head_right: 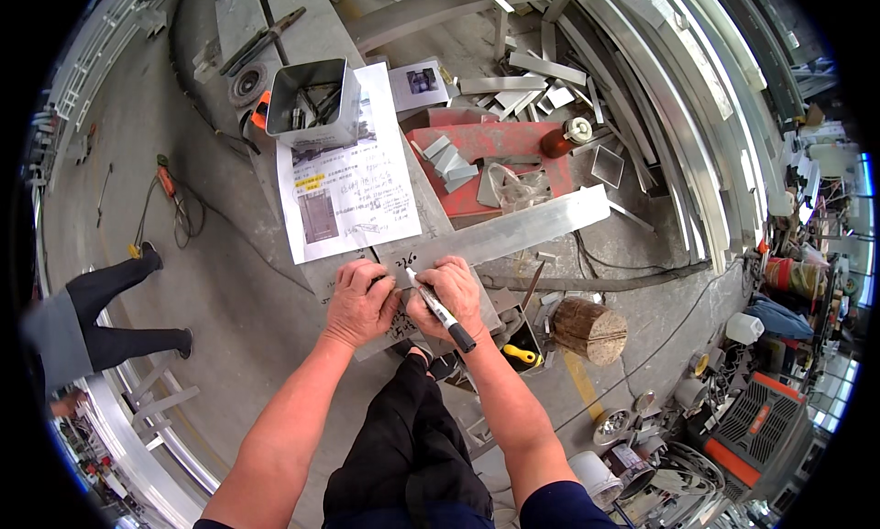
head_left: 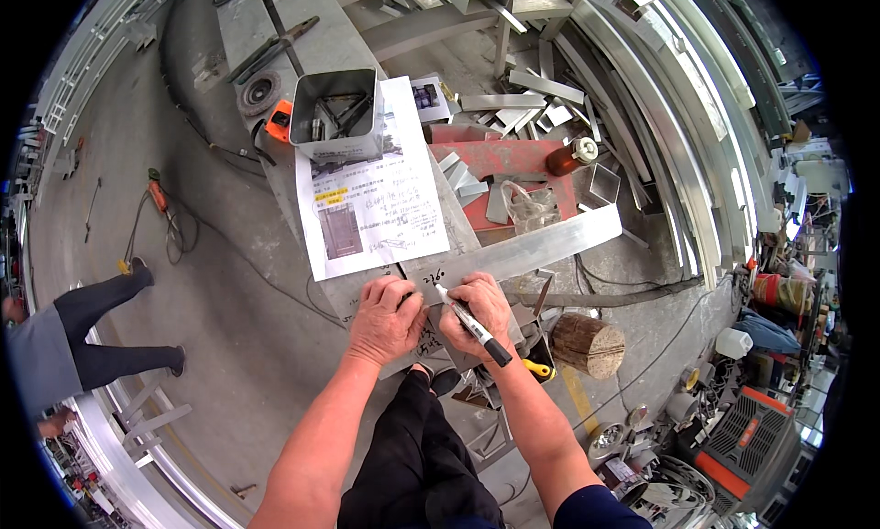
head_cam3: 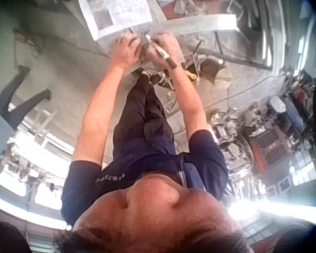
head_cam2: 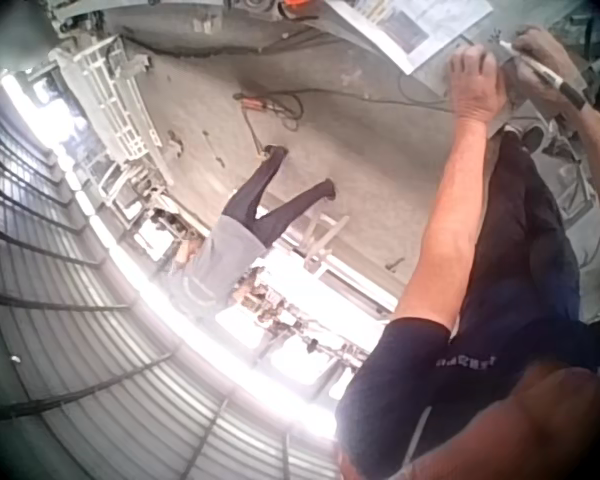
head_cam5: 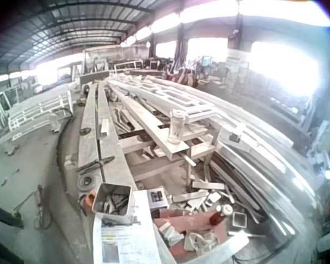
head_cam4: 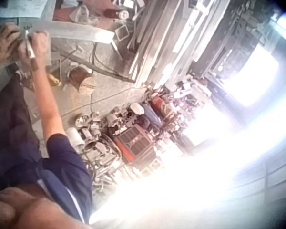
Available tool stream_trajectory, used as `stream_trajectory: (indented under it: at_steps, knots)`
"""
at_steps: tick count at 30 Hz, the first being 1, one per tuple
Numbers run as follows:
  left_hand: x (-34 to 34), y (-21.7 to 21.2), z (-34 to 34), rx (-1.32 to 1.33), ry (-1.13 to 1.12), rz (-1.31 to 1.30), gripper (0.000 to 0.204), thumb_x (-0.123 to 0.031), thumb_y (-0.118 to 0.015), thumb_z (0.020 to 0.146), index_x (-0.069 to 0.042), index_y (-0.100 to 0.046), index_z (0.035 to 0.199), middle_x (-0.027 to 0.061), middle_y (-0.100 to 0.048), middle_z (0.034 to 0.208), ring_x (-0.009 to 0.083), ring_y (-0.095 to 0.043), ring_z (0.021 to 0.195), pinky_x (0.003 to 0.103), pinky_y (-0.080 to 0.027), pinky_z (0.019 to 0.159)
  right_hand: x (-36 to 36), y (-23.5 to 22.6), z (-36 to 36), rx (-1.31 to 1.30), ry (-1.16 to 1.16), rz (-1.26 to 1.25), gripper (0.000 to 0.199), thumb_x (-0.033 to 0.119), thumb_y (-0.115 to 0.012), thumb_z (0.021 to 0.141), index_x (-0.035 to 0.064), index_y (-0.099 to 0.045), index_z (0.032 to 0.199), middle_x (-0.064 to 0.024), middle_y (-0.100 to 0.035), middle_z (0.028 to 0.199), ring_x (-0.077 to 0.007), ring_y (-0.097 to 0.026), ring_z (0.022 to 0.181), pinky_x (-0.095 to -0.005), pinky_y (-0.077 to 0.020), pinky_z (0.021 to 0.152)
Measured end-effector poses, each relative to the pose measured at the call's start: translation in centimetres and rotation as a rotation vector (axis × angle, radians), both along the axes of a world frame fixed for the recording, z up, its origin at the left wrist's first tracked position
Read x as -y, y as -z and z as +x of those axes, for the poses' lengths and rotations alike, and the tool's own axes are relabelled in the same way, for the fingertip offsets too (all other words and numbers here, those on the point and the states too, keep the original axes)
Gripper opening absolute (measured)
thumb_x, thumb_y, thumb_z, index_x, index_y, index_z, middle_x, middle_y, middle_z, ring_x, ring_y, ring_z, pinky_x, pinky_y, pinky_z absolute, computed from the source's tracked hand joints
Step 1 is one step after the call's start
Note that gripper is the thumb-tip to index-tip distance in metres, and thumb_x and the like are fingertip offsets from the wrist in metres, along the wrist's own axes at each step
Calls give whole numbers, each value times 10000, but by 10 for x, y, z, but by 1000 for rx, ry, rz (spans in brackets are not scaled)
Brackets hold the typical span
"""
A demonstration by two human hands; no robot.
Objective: The person picks up a marker and a metal bar, then writes numbers on the bar while referencing a document on the workbench. Another person stands nearby holding a document.
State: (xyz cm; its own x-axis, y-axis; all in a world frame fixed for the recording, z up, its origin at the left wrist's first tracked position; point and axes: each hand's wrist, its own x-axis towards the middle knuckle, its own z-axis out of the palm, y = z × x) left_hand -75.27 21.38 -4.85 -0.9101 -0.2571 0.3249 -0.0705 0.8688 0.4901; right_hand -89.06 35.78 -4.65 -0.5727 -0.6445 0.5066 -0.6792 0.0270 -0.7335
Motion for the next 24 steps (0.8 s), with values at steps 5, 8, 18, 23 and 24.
stream_trajectory:
  at_steps: [5,8,18,23,24]
  knots:
    - [1,1,1,12,-7,3,301,-178,-783,813,-121,-629,1065,70,-560,1134,316,-584,1071,468,-465,941,3,-4,2,27,25,1,269,-16,-690,666,33,-593,913,-115,-611,758,-352,-643,739,-441,-561,822]
    - [0,0,1,17,-5,-2,303,-178,-784,812,-123,-624,1064,68,-555,1130,312,-581,1072,465,-463,940,2,-3,0,26,15,-1,273,-17,-687,667,32,-599,920,-110,-607,747,-345,-642,733,-448,-557,841]
    - [0,-1,1,29,-14,-6,315,-181,-789,806,-127,-618,1065,64,-548,1127,305,-579,1075,463,-464,935,2,-5,-1,82,0,-4,249,-11,-690,661,33,-622,897,-109,-615,744,-337,-640,728,-453,-551,874]
    - [0,-1,0,28,-16,-1,320,-183,-796,800,-127,-619,1060,64,-552,1130,307,-582,1073,463,-466,930,1,0,0,124,43,-16,265,6,-704,696,24,-628,950,-122,-626,778,-345,-648,750,-465,-550,883]
    - [0,-1,0,29,-16,-2,320,-182,-797,799,-127,-619,1059,64,-552,1131,308,-582,1073,463,-466,930,1,0,0,107,40,-23,277,11,-712,703,28,-624,965,-119,-631,786,-337,-648,750,-466,-549,883]
